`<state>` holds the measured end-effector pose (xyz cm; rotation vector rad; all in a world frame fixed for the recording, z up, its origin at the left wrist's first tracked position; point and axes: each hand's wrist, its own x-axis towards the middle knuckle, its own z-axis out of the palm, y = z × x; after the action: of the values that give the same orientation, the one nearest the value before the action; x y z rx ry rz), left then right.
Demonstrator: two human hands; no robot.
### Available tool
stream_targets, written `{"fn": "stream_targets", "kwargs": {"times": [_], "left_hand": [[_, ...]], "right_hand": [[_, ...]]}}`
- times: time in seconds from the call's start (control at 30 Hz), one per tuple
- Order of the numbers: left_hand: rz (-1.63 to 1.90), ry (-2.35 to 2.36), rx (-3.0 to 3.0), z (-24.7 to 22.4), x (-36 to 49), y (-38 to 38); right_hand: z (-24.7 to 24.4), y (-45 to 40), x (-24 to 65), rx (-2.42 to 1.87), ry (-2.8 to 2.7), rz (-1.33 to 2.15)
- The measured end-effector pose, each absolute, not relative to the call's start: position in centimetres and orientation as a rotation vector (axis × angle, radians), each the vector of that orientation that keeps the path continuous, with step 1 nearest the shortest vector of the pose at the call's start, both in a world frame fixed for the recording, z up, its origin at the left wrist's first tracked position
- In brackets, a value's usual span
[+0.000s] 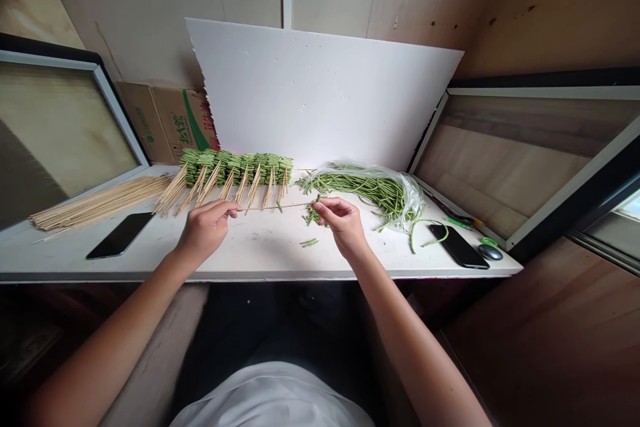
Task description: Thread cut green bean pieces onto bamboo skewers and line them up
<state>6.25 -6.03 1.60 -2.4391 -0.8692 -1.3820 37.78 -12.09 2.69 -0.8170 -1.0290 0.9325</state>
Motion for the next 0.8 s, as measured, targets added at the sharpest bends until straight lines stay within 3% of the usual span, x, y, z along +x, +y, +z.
{"fn": "stream_targets", "kwargs": {"times": [0.5,0.8], "left_hand": [[-1.569,-0.824,-2.41,2.7,6.8,-7.0],[-1.485,-0.799,-2.451,1.5,6.7,-6.5]], "right_hand": [[3.4,-12.5,37.1,-0.755,-0.942,0.997],[3.3,-12.6,37.2,-0.799,-1.032,0.862]]}}
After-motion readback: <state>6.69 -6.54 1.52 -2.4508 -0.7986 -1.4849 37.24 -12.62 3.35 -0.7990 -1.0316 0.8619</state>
